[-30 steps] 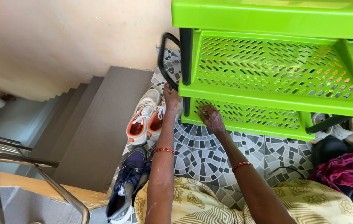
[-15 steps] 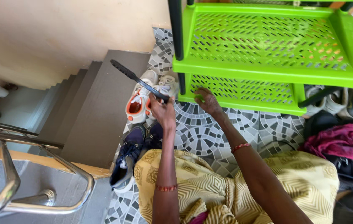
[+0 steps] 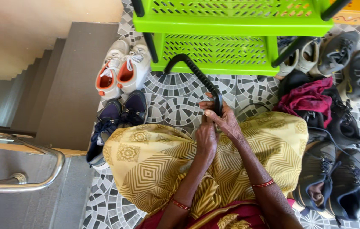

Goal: The person assembles a green plastic shoe rack by inserting black poles into the shelves. They sit on the floor, handle the rack components, and secure the poles into place.

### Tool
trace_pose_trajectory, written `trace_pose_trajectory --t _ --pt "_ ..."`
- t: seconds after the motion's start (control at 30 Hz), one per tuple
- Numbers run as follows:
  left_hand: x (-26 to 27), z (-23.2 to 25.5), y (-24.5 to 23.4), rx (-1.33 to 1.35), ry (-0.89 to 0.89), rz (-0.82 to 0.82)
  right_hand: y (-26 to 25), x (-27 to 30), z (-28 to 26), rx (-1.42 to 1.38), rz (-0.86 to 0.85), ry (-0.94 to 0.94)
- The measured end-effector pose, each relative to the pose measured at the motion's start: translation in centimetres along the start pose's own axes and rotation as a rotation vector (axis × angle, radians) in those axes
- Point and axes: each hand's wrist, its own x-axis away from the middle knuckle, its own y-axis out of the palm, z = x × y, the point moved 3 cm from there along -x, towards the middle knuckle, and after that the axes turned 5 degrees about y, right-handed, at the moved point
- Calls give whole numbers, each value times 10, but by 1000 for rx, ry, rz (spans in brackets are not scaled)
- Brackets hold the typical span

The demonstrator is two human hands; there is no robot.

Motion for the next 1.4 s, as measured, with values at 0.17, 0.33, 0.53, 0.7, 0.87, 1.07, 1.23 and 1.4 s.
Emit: trace_pose_trajectory --t 0.17,0.33,0.53,0.7,0.87,1.07,1.23,1.4 --pt "2 13 49 38 118 41 -54 4 57 -217 271 54" --pt "20 -13 82 -80 139 -158 -124 -11 142 -444 301 130" --pt "29 -14 105 -171 181 -407 -154 -25 182 -122 737 380" --pt "38 -1 109 -215 86 -550 -154 -29 185 795 746 389" --pt "41 -3 93 -251 66 -601 -136 -20 177 1055 845 -47" --pt "-3 49 12 -55 389 -177 -150 -33 73 758 748 -111" --pt "-73 163 -117 -14 819 459 -165 -37 -100 489 897 -356" --pt "-134 266 -220 -87 1106 743 -209 -55 -266 591 1198 -714"
